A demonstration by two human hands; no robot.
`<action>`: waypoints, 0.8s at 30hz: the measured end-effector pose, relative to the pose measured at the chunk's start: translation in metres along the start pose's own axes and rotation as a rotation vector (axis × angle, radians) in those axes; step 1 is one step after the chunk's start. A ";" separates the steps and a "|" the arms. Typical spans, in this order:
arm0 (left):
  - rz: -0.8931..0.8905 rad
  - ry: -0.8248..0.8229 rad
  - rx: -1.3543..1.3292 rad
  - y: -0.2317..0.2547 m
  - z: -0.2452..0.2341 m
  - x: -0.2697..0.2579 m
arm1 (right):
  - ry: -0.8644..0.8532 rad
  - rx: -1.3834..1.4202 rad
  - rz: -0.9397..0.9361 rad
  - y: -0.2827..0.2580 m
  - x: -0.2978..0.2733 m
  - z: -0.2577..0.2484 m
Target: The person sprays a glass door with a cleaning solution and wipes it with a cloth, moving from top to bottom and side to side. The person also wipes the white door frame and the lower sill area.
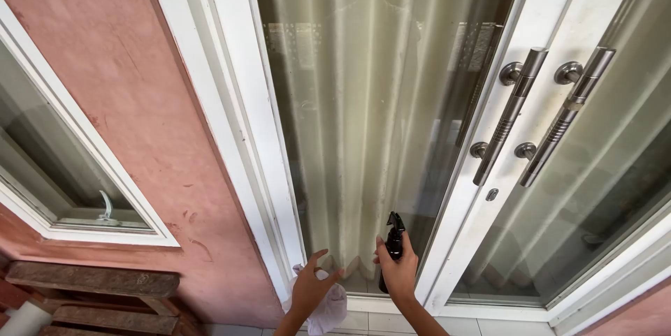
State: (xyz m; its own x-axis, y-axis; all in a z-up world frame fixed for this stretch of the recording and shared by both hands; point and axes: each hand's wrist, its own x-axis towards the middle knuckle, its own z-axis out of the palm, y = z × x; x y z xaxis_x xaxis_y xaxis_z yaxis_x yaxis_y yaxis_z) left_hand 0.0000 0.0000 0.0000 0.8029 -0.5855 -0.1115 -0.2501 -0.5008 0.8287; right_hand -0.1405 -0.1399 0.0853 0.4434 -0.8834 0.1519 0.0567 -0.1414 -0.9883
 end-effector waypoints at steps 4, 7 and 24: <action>0.036 0.005 -0.003 0.004 0.005 -0.001 | 0.011 -0.017 0.002 0.001 -0.001 -0.002; 0.029 -0.003 -0.032 0.016 0.008 0.000 | 0.026 -0.018 0.000 -0.007 0.002 -0.005; 0.049 0.041 -0.126 0.044 -0.012 -0.022 | -0.089 -0.092 -0.191 -0.051 -0.003 0.009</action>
State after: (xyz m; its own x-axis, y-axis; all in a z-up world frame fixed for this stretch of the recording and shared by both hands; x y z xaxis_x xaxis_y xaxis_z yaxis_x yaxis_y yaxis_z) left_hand -0.0227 -0.0014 0.0451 0.8137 -0.5793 -0.0483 -0.2222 -0.3867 0.8951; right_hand -0.1370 -0.1262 0.1349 0.5103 -0.7941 0.3301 0.0673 -0.3458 -0.9359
